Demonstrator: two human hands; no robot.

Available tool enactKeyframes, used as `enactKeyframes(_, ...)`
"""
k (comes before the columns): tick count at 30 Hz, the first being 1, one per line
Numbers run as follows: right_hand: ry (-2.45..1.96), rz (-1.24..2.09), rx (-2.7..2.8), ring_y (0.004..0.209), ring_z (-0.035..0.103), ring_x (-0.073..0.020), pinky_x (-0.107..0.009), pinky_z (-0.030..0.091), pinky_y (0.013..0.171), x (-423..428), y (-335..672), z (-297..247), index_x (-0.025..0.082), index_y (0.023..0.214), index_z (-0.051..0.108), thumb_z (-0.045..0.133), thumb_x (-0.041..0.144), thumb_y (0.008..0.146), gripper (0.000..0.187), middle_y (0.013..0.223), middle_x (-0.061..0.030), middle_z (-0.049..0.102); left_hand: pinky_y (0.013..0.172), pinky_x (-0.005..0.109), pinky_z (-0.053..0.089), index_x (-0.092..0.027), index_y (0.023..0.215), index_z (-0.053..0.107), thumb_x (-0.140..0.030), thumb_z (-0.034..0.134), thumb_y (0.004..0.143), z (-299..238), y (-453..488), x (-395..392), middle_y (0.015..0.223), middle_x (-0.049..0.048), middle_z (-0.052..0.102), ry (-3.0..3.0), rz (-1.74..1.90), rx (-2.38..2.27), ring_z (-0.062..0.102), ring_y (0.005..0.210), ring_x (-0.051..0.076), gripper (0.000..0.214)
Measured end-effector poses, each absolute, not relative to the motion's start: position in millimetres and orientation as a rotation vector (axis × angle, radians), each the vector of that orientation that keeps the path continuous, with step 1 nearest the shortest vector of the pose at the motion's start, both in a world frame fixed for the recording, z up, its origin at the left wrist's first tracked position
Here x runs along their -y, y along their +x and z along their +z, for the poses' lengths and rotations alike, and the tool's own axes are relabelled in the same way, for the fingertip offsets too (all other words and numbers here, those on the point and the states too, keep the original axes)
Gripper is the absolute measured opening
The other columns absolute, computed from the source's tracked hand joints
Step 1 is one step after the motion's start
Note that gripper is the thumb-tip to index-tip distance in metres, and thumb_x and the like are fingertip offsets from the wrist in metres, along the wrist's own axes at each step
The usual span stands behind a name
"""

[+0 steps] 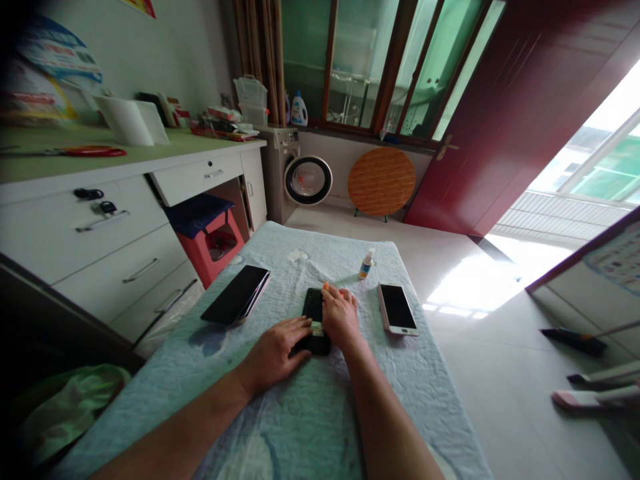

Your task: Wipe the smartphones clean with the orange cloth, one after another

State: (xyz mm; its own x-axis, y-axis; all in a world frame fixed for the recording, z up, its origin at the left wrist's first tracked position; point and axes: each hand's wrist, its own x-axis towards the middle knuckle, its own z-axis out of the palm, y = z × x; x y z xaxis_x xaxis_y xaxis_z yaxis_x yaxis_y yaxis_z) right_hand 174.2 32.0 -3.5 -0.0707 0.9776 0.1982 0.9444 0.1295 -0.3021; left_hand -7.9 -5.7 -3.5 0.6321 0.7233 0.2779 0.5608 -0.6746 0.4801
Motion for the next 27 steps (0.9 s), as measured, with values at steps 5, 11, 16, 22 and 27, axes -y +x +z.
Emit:
enactKeyframes(5,-1.919,0.109,2.029,0.11,0.045,-0.0256,-0.036,0.031,0.09,-32.6,173.7,-4.0,0.026,0.126,0.056,0.042,0.023,0.09,0.039,0.131,-0.0025,0.056,0.107,0.041,0.039,-0.016,0.117,0.06,-0.023,0.066,0.078,-2.5,-7.8,5.8,0.128,0.0116,0.059,2.506,0.647,-1.034,0.052,0.122,0.026,0.04)
enactKeyframes(11,-1.855,0.175,2.073,0.117,0.041,-0.0253,-0.038,0.029,0.096,-32.7,170.6,-2.9,0.025,0.125,0.057,0.043,0.024,0.09,0.038,0.136,-0.0017,0.052,0.106,0.042,0.039,-0.016,0.117,0.06,-0.023,0.066,0.077,-1.8,-7.4,5.6,0.128,0.0119,0.059,2.498,0.638,-1.028,0.052,0.122,0.026,0.04)
enactKeyframes(16,-1.758,0.226,2.177,0.129,0.033,-0.0235,-0.038,0.017,0.108,-33.0,162.5,-2.7,0.025,0.13,0.055,0.042,0.029,0.091,0.041,0.141,0.0005,0.047,0.107,0.04,0.039,-0.019,0.12,0.058,-0.022,0.066,0.077,0.9,-7.3,6.5,0.127,0.0086,0.06,2.468,0.669,-0.991,0.053,0.119,0.025,0.044)
enactKeyframes(22,-1.768,0.228,2.226,0.133,0.028,-0.0233,-0.039,0.013,0.11,-36.0,159.8,-3.4,0.026,0.135,0.049,0.039,0.03,0.092,0.044,0.144,0.0009,0.044,0.107,0.04,0.039,-0.02,0.122,0.056,-0.022,0.065,0.077,-0.5,-7.0,5.6,0.128,0.0081,0.059,2.475,0.676,-0.974,0.053,0.12,0.024,0.046)
enactKeyframes(27,-1.852,0.204,2.142,0.127,0.034,-0.0254,-0.04,0.02,0.104,-34.7,166.2,-1.1,0.026,0.134,0.05,0.039,0.028,0.092,0.044,0.142,0.0012,0.047,0.107,0.042,0.039,-0.017,0.12,0.058,-0.024,0.065,0.078,-4.4,-7.6,5.0,0.129,0.0109,0.059,2.502,0.644,-1.028,0.053,0.121,0.026,0.043)
